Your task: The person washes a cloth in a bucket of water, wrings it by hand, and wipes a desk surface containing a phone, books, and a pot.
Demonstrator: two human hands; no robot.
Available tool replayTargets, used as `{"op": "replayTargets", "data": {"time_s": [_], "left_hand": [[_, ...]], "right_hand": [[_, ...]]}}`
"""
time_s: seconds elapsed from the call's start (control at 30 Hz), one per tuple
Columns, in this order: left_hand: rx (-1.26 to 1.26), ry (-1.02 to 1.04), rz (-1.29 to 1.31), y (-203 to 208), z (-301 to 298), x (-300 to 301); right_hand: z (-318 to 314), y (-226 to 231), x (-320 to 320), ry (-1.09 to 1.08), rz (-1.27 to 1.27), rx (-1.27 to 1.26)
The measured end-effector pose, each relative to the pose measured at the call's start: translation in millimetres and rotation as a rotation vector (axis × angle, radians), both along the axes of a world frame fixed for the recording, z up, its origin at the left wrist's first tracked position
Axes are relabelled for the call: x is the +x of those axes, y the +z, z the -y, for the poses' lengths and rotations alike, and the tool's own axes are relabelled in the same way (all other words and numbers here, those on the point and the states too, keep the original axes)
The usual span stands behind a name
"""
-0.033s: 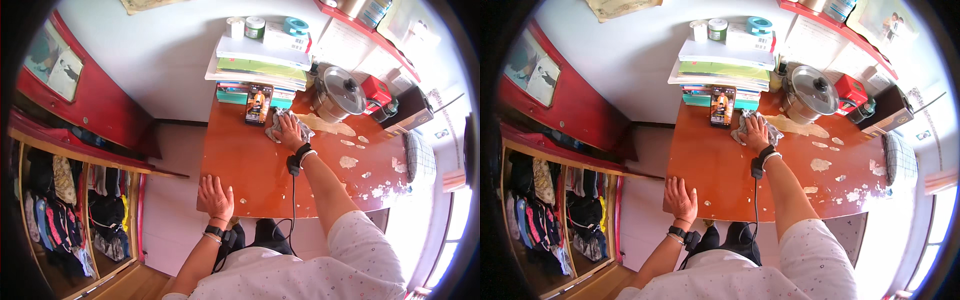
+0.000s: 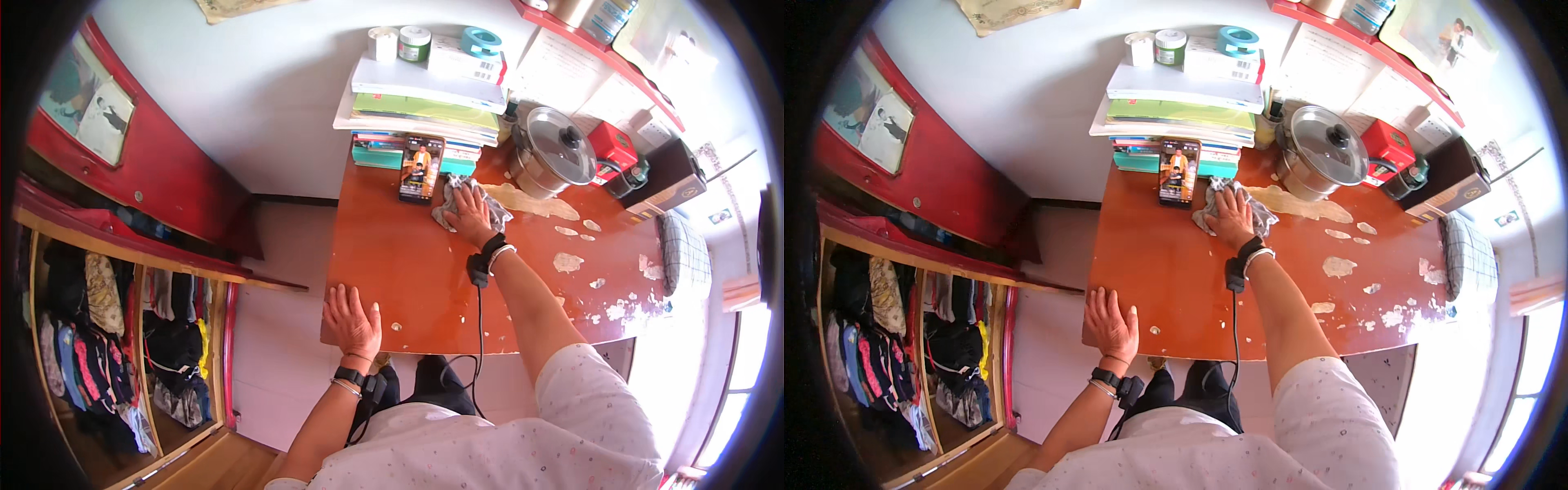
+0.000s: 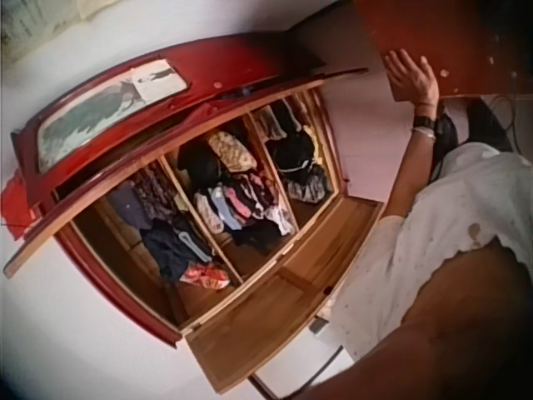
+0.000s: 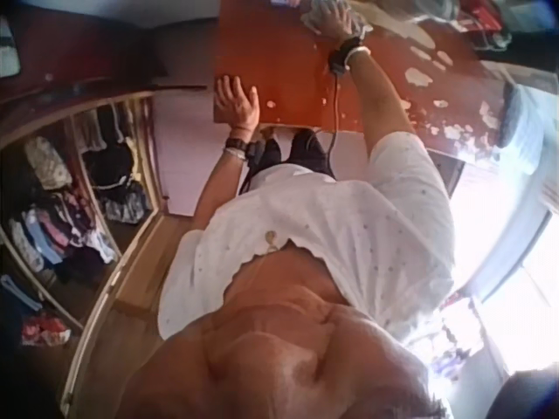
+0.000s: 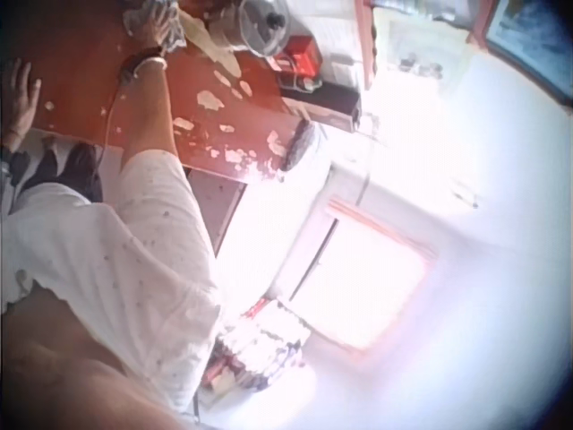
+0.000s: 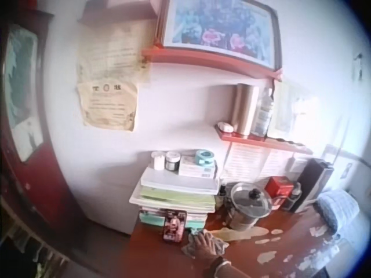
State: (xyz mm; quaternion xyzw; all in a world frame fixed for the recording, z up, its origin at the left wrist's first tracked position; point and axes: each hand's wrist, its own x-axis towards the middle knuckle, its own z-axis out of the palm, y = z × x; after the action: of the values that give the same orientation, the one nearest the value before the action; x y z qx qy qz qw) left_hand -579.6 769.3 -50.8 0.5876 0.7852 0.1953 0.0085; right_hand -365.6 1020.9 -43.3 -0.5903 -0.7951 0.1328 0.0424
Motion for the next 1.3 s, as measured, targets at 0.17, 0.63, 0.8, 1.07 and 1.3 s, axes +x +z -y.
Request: {"op": "replayTargets", "data": {"time_s": [0.17, 0.63, 0.8, 1.07, 1.3], "left_hand": [[0.057, 0.003, -0.001, 0, 3, -3], [0.231, -0.14, 0.219, 1, 2, -59], [0.001, -0.08, 0.156, -1, -10, -53], [0.034, -0.12, 0.221, 0, -11, -55], [0.037, -0.15, 0.287, 4, -9, -56]], "right_hand": [[66, -20, -9, 0.183, 0.045, 0.086], [194, 23, -48, 0.512, -0.04, -0.13], [155, 17, -103, 0.471, -0.056, -0.056], [92, 7, -190, 0.176, -0.107, -0.085], [46, 3, -231, 0.055, -0.135, -0.076]]}}
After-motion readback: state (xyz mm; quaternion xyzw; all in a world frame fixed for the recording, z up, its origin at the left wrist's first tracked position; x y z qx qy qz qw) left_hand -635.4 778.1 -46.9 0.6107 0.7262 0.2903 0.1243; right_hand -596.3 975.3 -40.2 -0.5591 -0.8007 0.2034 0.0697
